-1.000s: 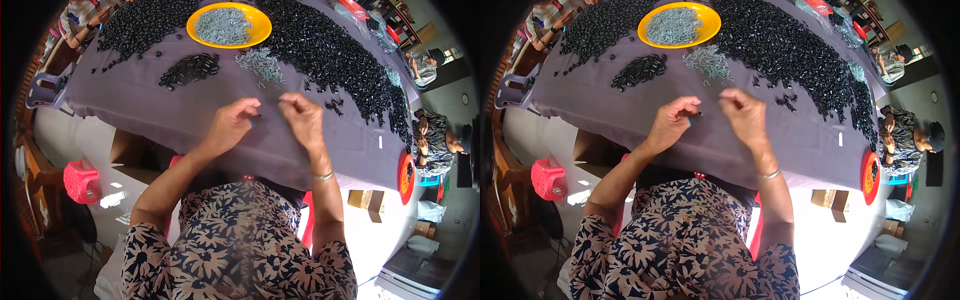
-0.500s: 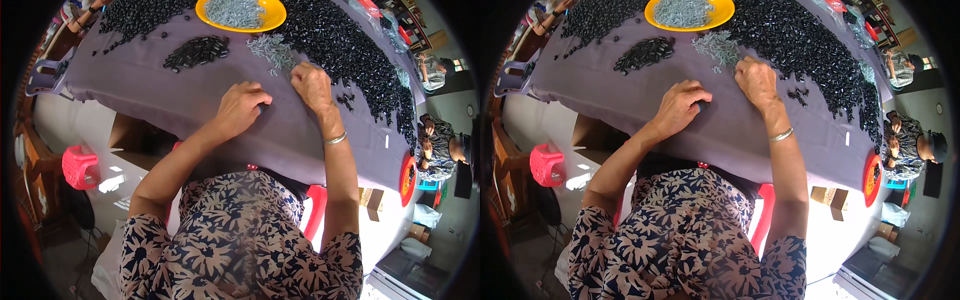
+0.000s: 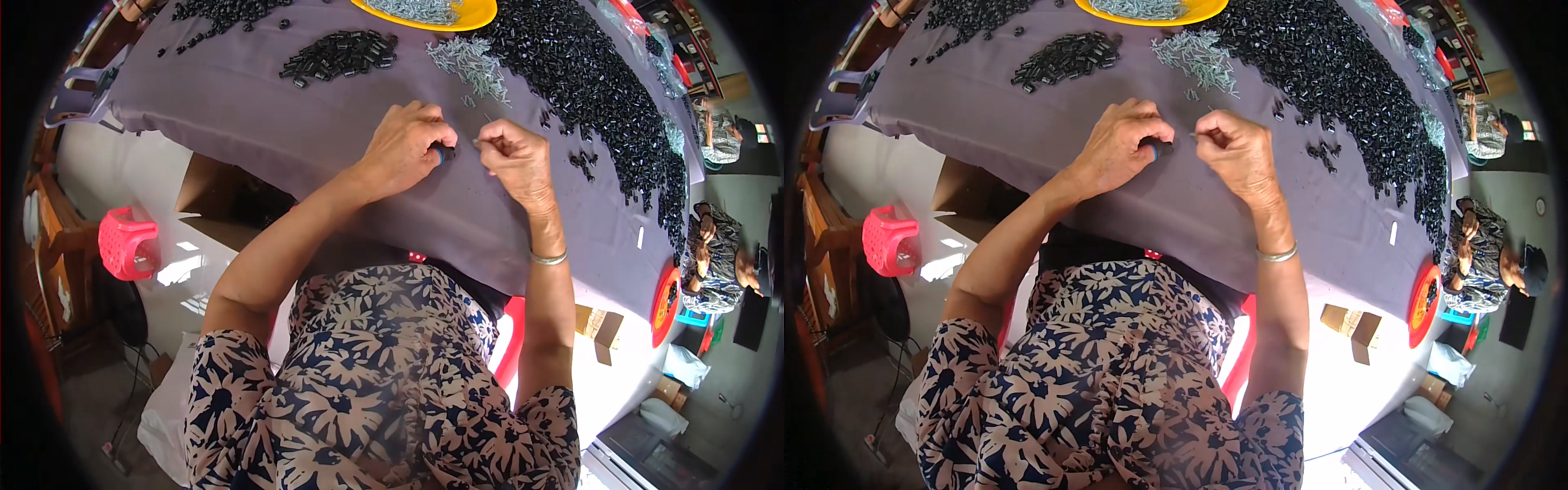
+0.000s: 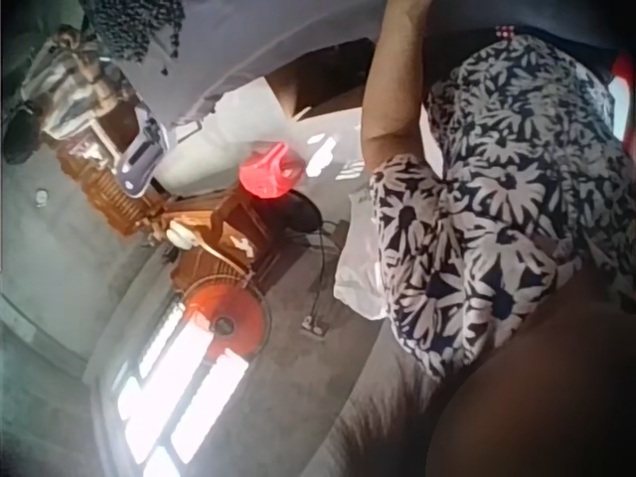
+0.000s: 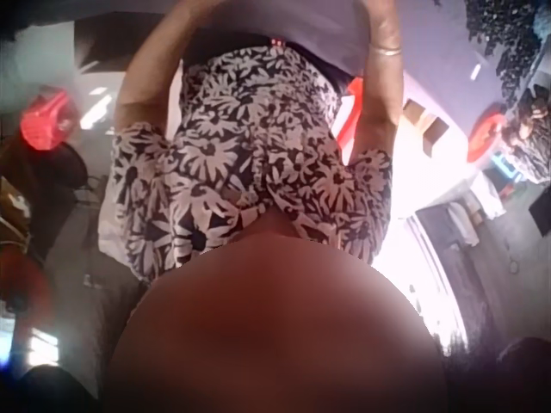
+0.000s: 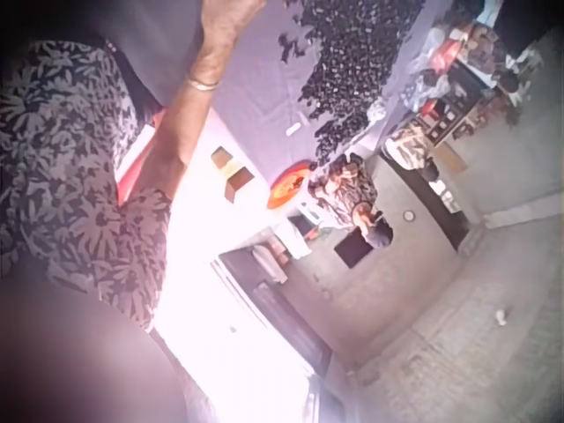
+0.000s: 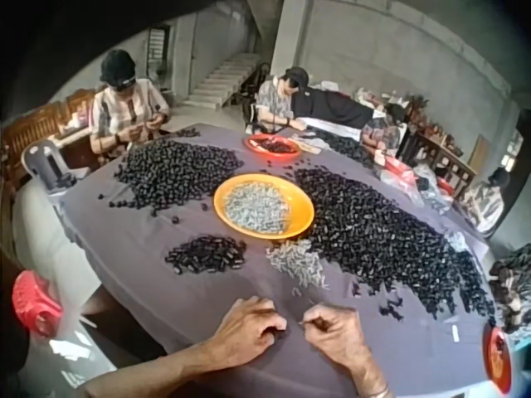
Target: Sorting small black plastic components and separating them on a table.
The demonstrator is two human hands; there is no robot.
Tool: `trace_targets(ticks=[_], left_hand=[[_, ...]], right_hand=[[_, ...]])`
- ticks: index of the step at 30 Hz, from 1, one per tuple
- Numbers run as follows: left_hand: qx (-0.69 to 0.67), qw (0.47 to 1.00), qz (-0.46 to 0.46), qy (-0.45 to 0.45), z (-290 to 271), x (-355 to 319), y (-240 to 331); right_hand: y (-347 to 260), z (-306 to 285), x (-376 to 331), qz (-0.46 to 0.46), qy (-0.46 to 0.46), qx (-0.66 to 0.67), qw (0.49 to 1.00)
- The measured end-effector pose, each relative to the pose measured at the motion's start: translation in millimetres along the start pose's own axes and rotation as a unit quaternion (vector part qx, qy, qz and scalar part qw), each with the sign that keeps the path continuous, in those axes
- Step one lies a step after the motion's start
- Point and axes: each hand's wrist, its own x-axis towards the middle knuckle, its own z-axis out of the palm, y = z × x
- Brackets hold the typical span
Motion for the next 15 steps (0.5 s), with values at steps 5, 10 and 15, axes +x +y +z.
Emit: trace_targets(ticks=[5, 10, 15], left_hand=[[-0.002, 1.0, 0.002, -0.004, 3.1, 2.1, 0.4], [-0.009, 1.0, 0.003, 0.005, 3.1, 1.0, 0.2], [-0.01, 1.0, 0.002, 0.006, 3.0, 0.2, -0.8]], right_hand=[[-3.1, 9.3, -4.7, -0.009, -0.026, 0.043, 0.999], [-19.3, 10.3, -2.7, -0.094, -0.012, -0.07, 0.993], [-32.3, 11.8, -1.6, -0.117, -0.018, -0.109, 0.987]])
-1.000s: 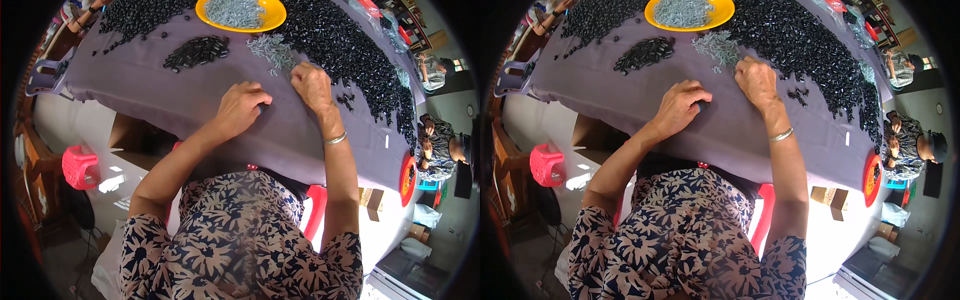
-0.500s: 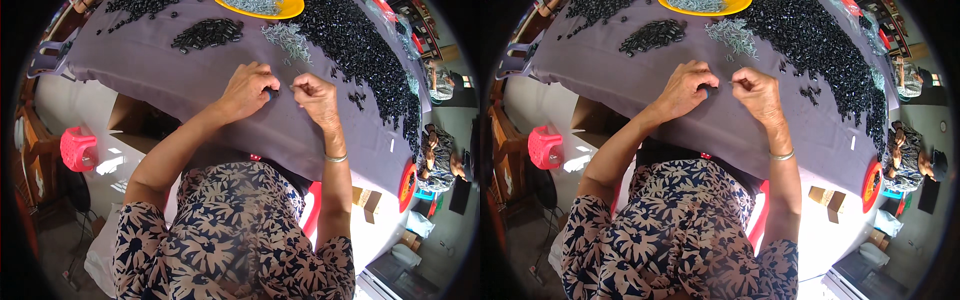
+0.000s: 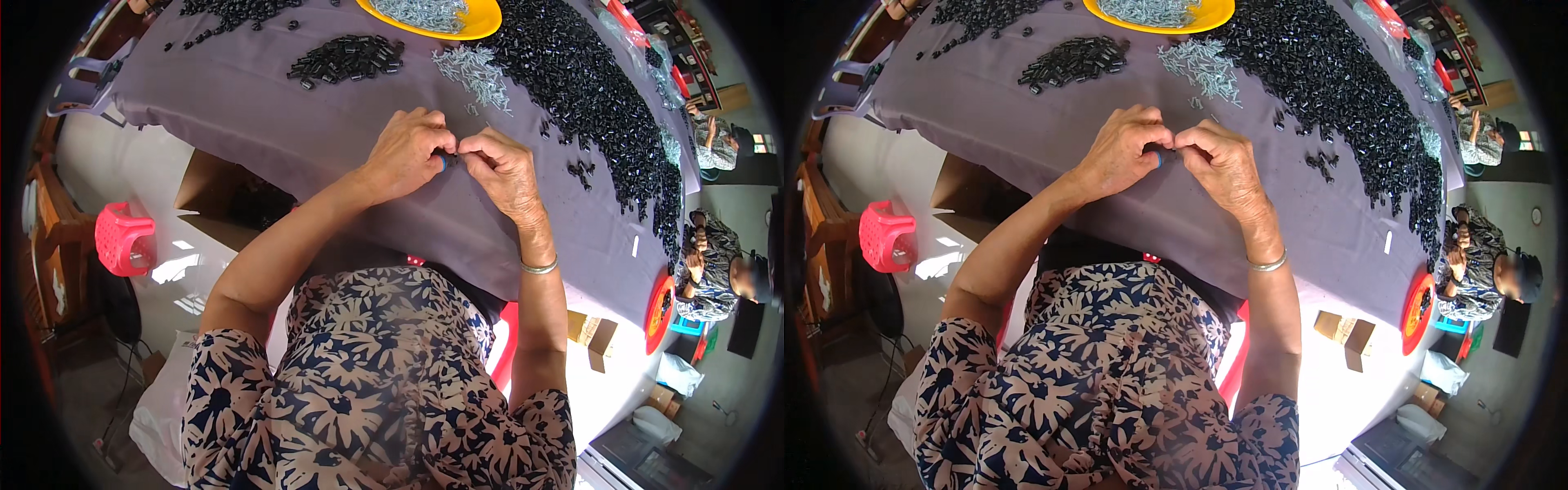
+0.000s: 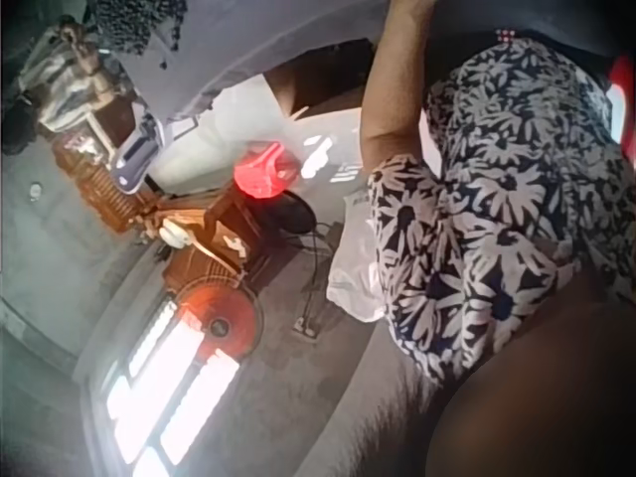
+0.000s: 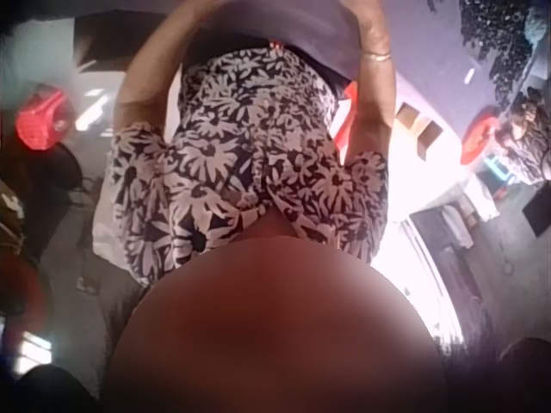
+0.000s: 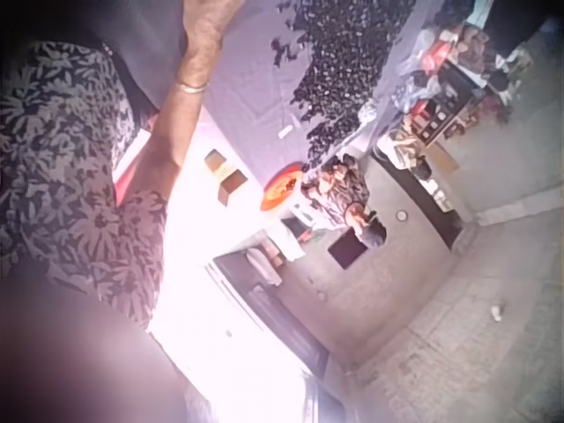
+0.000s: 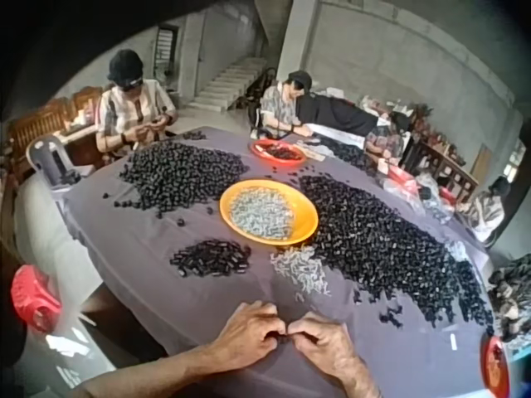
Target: Sorting small black plastic components and separating them on a table.
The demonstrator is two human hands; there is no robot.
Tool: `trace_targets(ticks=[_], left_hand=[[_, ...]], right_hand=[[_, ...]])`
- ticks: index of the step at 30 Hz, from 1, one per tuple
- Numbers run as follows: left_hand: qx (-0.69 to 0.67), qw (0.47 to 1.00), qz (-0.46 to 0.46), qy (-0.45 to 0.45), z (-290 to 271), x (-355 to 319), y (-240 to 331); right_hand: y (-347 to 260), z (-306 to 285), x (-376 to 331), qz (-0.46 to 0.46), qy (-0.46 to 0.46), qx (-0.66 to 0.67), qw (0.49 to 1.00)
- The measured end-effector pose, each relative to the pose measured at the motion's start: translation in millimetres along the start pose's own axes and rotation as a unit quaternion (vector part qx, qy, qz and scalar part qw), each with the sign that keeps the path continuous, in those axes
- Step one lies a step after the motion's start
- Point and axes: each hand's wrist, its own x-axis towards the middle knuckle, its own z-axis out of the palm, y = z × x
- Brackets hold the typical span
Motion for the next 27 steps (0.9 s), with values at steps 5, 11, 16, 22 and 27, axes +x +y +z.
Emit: trace_targets(ticks=[5, 11, 16, 22, 27], left_hand=[[-0.006, 1.0, -0.002, 0.003, 1.0, 0.0, 0.4], [0.007, 1.0, 0.002, 0.003, 1.0, 0.7, 0.4], [0.029, 0.999, -0.016, -0.011, 0.0, 3.3, 1.4], [0.025, 0.999, -0.029, -0.027, -3.4, 4.5, 0.9], [0.003, 0.999, -0.028, -0.015, -3.5, 1.8, 0.9]], right_hand=[[-0.2, 0.8, -0.4, -0.004, -0.007, -0.015, 1.0], [-4.4, -3.4, 5.5, -0.093, -0.027, -0.07, 0.993], [-23.3, -4.5, 18.3, -0.166, -0.128, -0.221, 0.952], [-14.2, -6.2, 26.6, -0.143, -0.15, -0.128, 0.97], [-18.6, -12.3, 13.1, -0.067, -0.103, -0.058, 0.991]])
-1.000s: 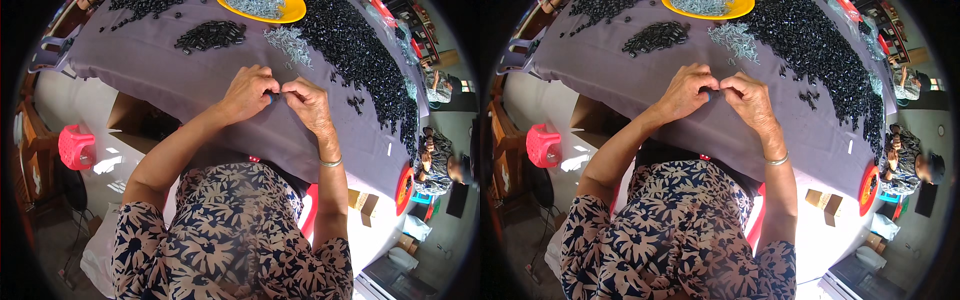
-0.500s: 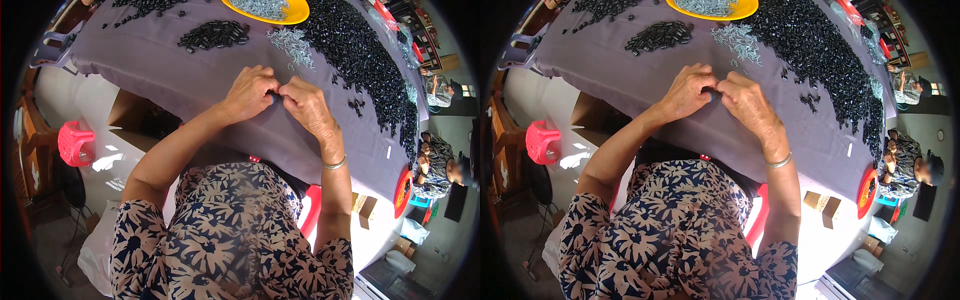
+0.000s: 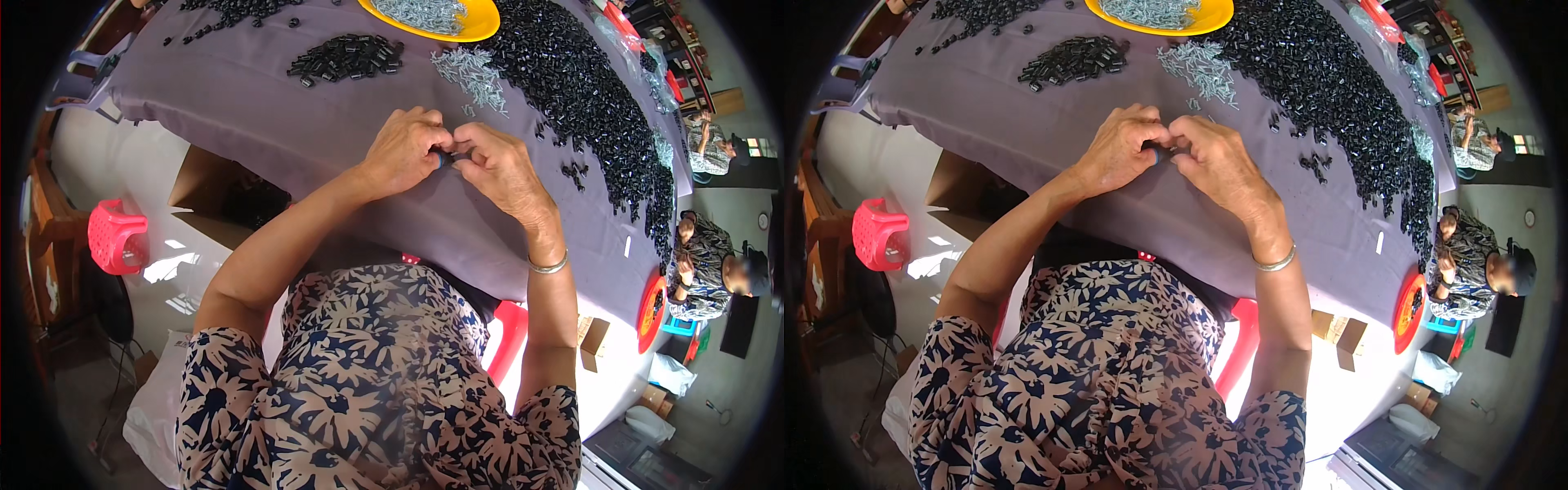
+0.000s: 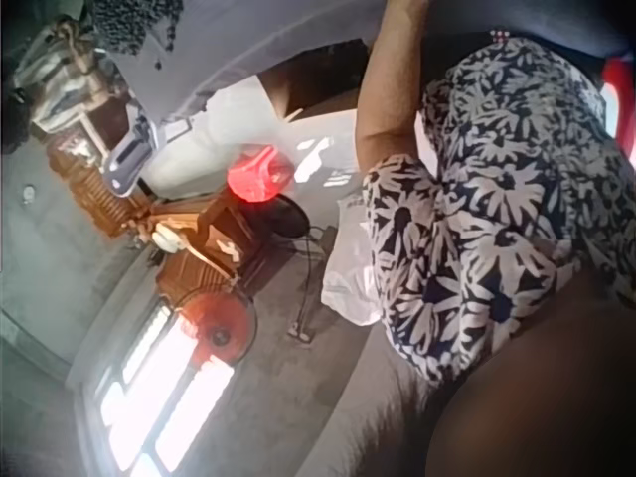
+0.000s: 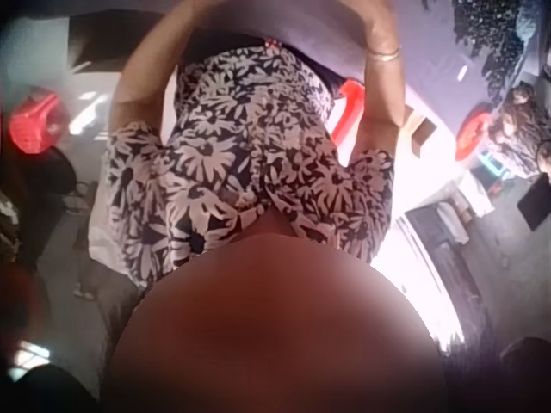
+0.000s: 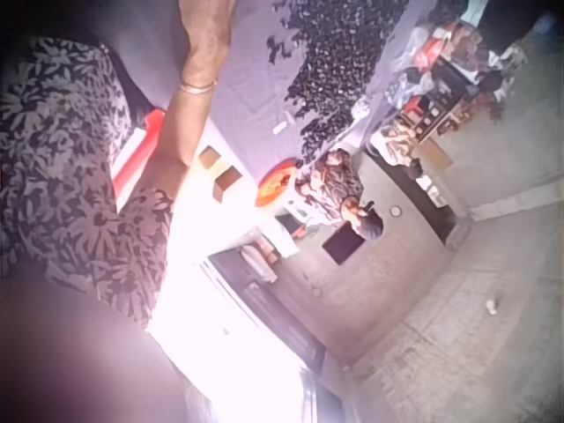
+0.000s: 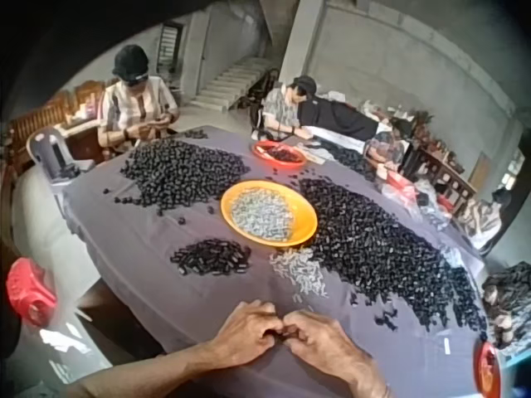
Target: Sorting small black plastic components and separating them on a table.
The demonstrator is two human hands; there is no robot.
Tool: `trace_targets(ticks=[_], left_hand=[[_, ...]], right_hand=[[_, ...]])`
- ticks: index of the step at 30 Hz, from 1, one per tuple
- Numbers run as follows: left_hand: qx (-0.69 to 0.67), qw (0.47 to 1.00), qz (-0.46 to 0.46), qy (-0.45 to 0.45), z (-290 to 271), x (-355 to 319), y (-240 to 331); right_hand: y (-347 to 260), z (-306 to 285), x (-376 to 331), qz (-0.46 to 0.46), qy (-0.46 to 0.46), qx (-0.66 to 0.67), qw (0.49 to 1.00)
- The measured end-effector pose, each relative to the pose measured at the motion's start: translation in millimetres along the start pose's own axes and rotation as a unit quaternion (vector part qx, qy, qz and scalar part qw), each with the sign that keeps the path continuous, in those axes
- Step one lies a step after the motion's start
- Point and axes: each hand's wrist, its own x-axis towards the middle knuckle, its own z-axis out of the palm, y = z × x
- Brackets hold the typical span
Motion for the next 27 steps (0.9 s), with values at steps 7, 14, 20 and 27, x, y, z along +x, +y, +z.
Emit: trace_targets(ticks=[7, 14, 20, 27], left_hand=[[-0.011, 1.0, 0.017, 0.017, 6.0, 2.9, 2.8], [-0.004, 0.999, 0.041, 0.032, 2.4, 0.9, -6.4], [0.014, 1.0, 0.019, 0.002, -0.7, 4.7, 0.3], [0.003, 1.0, 0.019, -0.003, -0.3, 2.7, -1.6]], right_hand=[[8.0, 5.6, -13.7, 0.052, 0.059, 0.036, 0.996], [14.0, 27.1, -7.5, 0.003, 0.116, 0.049, 0.992], [19.2, 29.7, -10.5, -0.006, 0.129, 0.029, 0.991], [14.8, 26.3, -22.7, 0.059, 0.166, 0.074, 0.982]])
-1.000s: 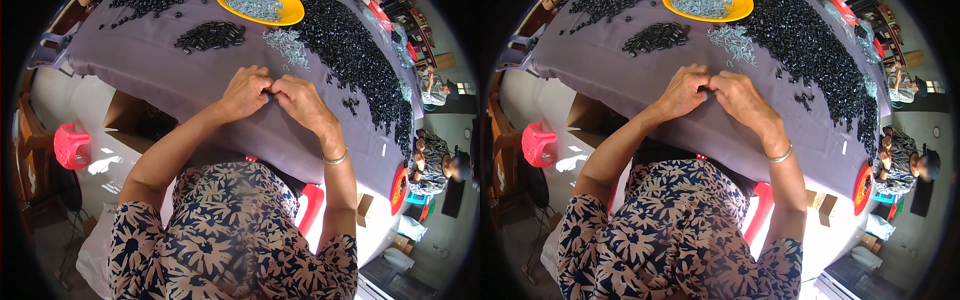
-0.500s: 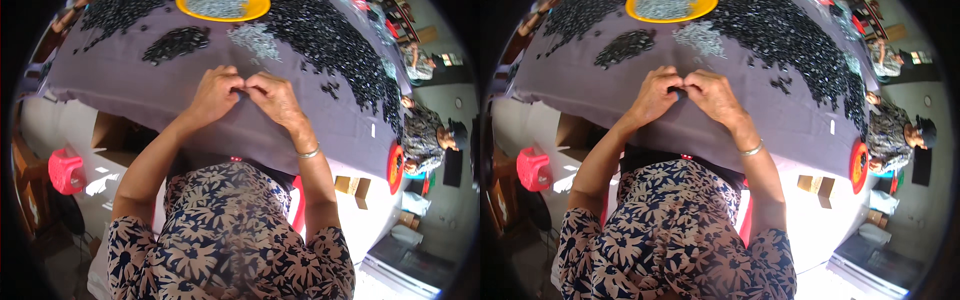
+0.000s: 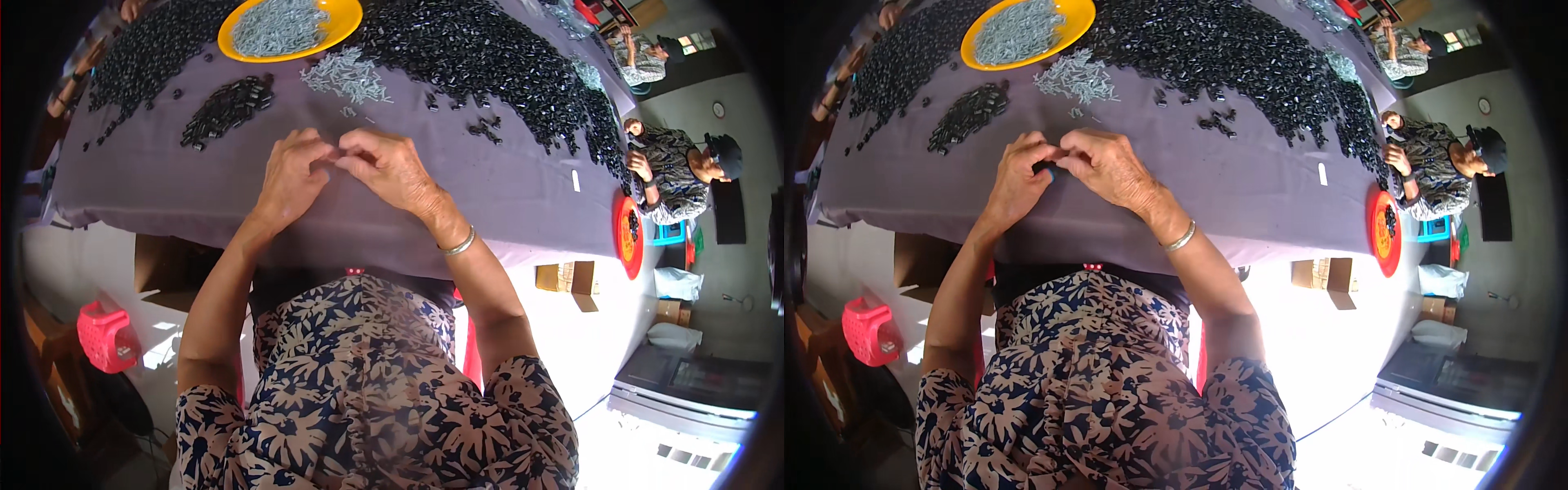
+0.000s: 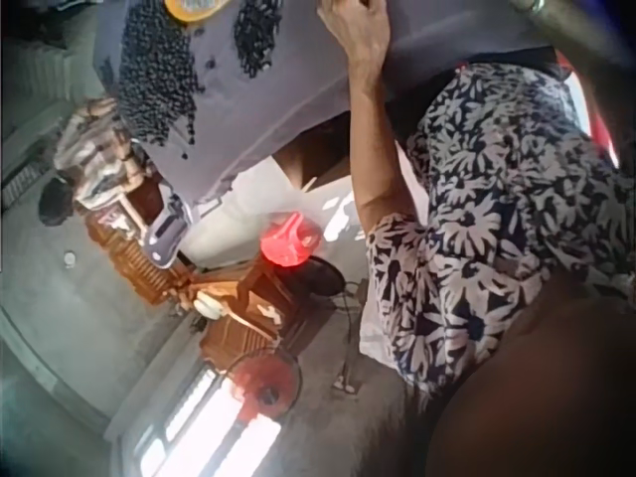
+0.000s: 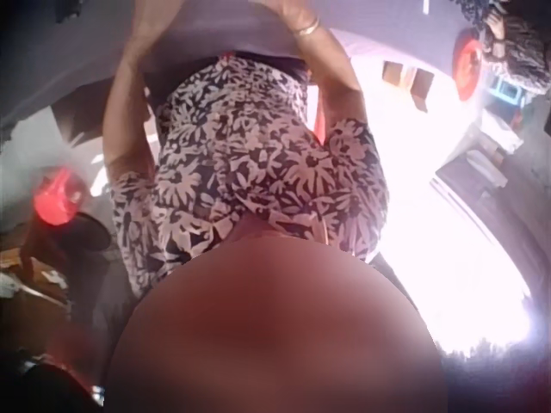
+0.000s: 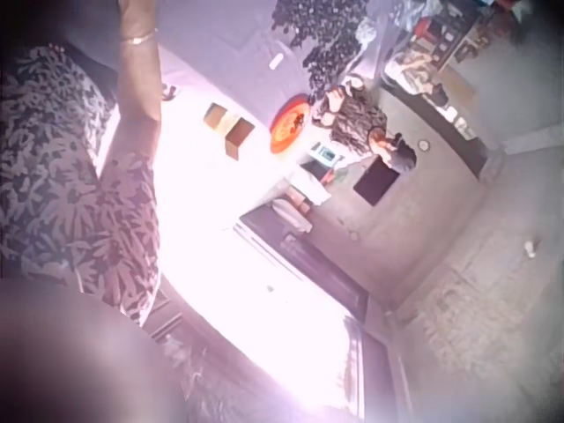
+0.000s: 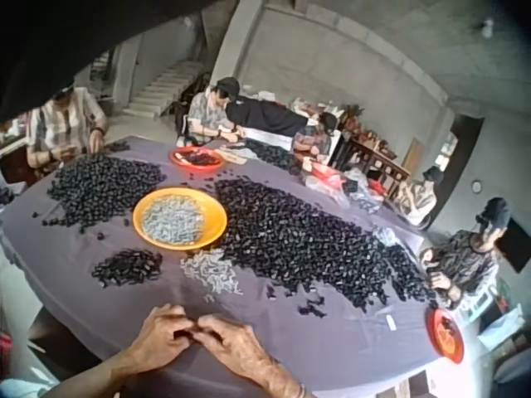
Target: Sorting small black plastic components and separating them on a table.
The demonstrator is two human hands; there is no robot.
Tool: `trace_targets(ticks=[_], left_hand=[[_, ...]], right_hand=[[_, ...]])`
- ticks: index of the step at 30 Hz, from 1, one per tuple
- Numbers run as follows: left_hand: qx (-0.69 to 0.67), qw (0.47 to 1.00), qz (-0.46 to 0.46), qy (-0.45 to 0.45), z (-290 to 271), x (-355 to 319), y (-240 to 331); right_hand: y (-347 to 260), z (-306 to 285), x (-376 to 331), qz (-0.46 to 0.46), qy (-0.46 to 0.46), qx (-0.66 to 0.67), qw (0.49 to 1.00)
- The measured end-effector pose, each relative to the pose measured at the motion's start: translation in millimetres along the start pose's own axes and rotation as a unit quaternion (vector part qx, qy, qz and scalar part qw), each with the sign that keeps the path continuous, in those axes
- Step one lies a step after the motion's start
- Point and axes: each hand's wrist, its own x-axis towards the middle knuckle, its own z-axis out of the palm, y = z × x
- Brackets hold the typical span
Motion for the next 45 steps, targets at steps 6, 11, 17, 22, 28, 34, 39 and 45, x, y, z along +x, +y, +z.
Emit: trace_targets(ticks=[6, 11, 17, 22, 28, 34, 39, 45], left_hand=[[-0.021, 1.0, 0.006, -0.007, -6.0, 0.0, 5.9], [-0.038, 0.999, 0.003, -0.013, -2.6, -0.3, 2.8], [-0.019, 1.0, 0.006, -0.015, -5.3, 0.3, 5.7], [-0.019, 1.0, 0.005, -0.013, -4.6, 0.6, 5.6], [-0.016, 0.999, -0.016, -0.028, -6.9, -2.6, 5.6], [-0.031, 0.999, 0.024, -0.004, -2.1, -2.1, 0.8], [-0.015, 1.0, 0.024, 0.01, 2.5, 1.8, 2.1], [-0.015, 1.0, 0.012, 0.01, -0.3, -2.8, -1.7]], right_hand=[[36.1, -65.1, -34.5, 0.086, 0.16, -0.111, 0.977], [89.1, -162.6, -74.7, 0.183, 0.232, -0.176, 0.939], [98.5, -182.5, -76.3, 0.214, 0.169, -0.205, 0.94], [95.8, -174.4, -74.6, 0.162, 0.107, -0.24, 0.951], [88.9, -171.2, -72.0, 0.117, 0.078, -0.275, 0.951], [83.0, -178.8, -60.9, 0.13, 0.009, -0.3, 0.945], [66.2, -174.2, -49.1, 0.081, -0.054, -0.382, 0.919], [10.7, -59.7, -26.1, 0.162, 0.024, 0.042, 0.986]])
